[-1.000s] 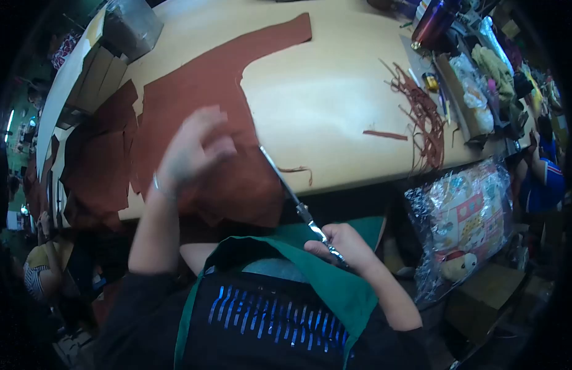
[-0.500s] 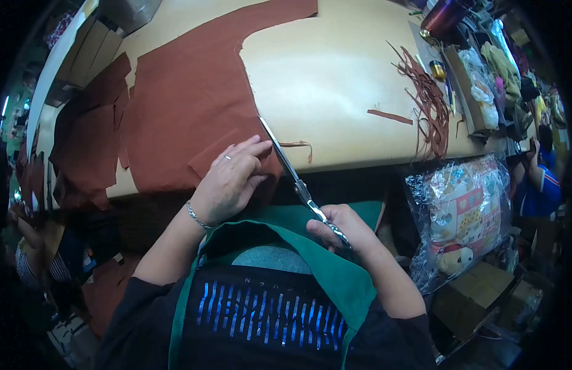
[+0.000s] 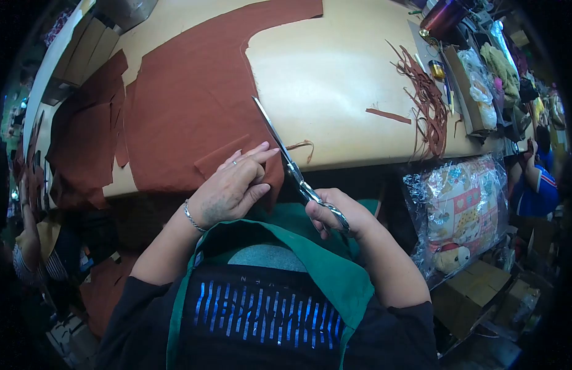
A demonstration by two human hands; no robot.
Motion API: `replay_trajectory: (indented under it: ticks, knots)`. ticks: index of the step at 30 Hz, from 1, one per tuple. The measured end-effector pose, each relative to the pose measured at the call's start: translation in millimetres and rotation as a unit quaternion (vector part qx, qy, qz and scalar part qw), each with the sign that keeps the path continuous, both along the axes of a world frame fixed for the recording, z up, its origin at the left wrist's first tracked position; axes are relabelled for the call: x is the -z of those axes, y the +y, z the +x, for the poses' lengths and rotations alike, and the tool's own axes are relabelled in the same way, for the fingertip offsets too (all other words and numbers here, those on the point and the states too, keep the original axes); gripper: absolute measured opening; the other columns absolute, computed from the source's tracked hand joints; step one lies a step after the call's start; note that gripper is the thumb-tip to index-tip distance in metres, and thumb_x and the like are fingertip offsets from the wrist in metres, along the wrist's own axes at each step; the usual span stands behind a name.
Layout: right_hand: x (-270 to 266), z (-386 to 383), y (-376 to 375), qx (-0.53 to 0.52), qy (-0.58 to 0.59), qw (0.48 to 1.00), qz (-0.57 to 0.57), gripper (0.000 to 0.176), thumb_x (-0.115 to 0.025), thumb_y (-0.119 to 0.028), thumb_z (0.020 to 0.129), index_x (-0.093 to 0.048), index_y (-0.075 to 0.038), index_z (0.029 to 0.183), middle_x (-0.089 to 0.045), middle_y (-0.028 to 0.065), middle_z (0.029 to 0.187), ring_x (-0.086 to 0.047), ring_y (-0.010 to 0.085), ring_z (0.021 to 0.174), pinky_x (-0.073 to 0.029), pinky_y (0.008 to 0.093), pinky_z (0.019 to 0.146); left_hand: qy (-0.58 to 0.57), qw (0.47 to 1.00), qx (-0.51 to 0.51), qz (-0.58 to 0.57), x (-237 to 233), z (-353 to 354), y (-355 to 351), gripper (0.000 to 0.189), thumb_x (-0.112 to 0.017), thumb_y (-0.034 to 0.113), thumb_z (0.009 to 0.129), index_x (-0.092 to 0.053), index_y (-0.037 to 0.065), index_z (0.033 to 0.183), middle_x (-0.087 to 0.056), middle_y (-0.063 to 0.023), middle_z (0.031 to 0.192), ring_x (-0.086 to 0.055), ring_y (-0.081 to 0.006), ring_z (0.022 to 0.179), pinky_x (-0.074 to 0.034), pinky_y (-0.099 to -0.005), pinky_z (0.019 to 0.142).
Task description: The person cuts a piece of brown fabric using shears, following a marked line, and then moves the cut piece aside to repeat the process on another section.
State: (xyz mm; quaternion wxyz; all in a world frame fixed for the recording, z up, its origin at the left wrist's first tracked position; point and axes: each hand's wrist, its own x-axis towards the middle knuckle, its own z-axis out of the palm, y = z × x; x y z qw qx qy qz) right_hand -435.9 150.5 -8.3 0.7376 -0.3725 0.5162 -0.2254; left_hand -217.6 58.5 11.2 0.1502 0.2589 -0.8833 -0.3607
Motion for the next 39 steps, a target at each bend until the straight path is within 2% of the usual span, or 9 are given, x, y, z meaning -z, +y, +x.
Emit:
replay_trajectory:
  ticks: [9,12,15,19,21,26,32,35,39]
  knots:
    - [-1,3,10,0.033,0.049,0.998,-0.023,0.060,-0.059,-0.064,0.063,-0.045,-0.006,0.069,-0.046,-0.0002,0.053,-0.049,0.0081,0.044,-0.041,0.0208,0.040,0.049,0.997,0.026,0.047,0,-1,-5,0.016,-0.048,0.016,0.085,-0.038,0.004,0.079,-0.042,-0.0213,0.123,-0.033,-0.0344,0.122,-0.028,-0.0481,0.095]
    - [-2,1,17,0.048,0.062,0.997,-0.022,0.059,-0.061,-0.062,0.063,-0.045,-0.005,0.069,-0.046,-0.0001,0.052,-0.049,0.0084,0.043,-0.040,0.0211,0.039,0.098,0.985,0.032,0.140,2,-3,-6,0.017,-0.044,0.018,0.086,-0.041,0.002,0.084,-0.043,-0.0212,0.119,-0.036,-0.0373,0.118,-0.026,-0.0507,0.096]
    - [-2,-1,25,0.070,0.063,0.995,-0.027,0.058,-0.062,-0.061,0.063,-0.046,-0.005,0.069,-0.046,-0.0003,0.052,-0.049,0.0081,0.043,-0.040,0.0212,0.038,0.167,0.975,0.041,0.141,4,-9,-6,0.018,-0.045,0.017,0.085,-0.040,0.000,0.082,-0.049,-0.0185,0.099,-0.041,-0.0351,0.114,-0.029,-0.0448,0.095]
    - [-3,-3,33,0.089,0.086,0.992,-0.023,0.057,-0.064,-0.060,0.063,-0.046,-0.005,0.066,-0.045,-0.0013,0.051,-0.048,0.0074,0.041,-0.038,0.0209,0.036,0.143,0.972,0.052,0.181,-4,-14,-7,0.016,-0.046,0.014,0.085,-0.039,0.001,0.080,-0.041,-0.0110,0.077,-0.045,-0.0312,0.110,-0.031,-0.0405,0.096]
    - [-3,-4,36,0.091,0.100,0.991,-0.020,0.057,-0.064,-0.059,0.063,-0.046,-0.006,0.064,-0.044,-0.0019,0.051,-0.047,0.0070,0.040,-0.038,0.0207,0.035,0.200,0.967,0.068,0.140,3,-18,-6,0.015,-0.046,0.013,0.085,-0.039,0.001,0.079,-0.035,-0.0084,0.071,-0.046,-0.0294,0.109,-0.031,-0.0409,0.097]
    - [-3,-9,41,0.088,0.133,0.987,0.000,0.055,-0.066,-0.056,0.063,-0.046,-0.006,0.063,-0.043,-0.0024,0.051,-0.047,0.0064,0.041,-0.038,0.0207,0.035,0.192,0.968,0.077,0.141,6,-18,-5,0.016,-0.046,0.013,0.085,-0.039,0.001,0.079,-0.037,-0.0091,0.072,-0.047,-0.0294,0.106,-0.029,-0.0415,0.098]
    - [-7,-16,35,0.055,0.099,0.993,-0.011,0.054,-0.066,-0.056,0.063,-0.046,-0.006,0.068,-0.046,-0.0015,0.055,-0.049,0.0070,0.044,-0.041,0.0209,0.039,0.168,0.971,0.081,0.152,8,-15,-1,0.019,-0.045,0.019,0.086,-0.039,0.003,0.078,-0.037,-0.0088,0.072,-0.050,-0.0267,0.086,-0.034,-0.0383,0.090]
    - [-7,-17,25,0.048,0.062,0.997,-0.019,0.058,-0.064,-0.060,0.062,-0.046,-0.006,0.071,-0.047,-0.0012,0.056,-0.049,0.0076,0.044,-0.042,0.0208,0.040,0.147,0.970,0.092,0.168,9,-15,3,0.021,-0.045,0.023,0.086,-0.043,0.002,0.085,-0.038,-0.0076,0.072,-0.049,-0.0242,0.079,-0.035,-0.0357,0.084]
    - [-6,-17,19,0.033,0.086,0.996,-0.019,0.061,-0.061,-0.064,0.062,-0.046,-0.006,0.071,-0.047,-0.0011,0.056,-0.050,0.0077,0.045,-0.042,0.0208,0.041,0.158,0.970,0.099,0.156,15,-16,8,0.033,-0.045,0.026,0.086,-0.044,0.000,0.106,-0.039,-0.0058,0.071,-0.047,-0.0218,0.073,-0.034,-0.0356,0.082]
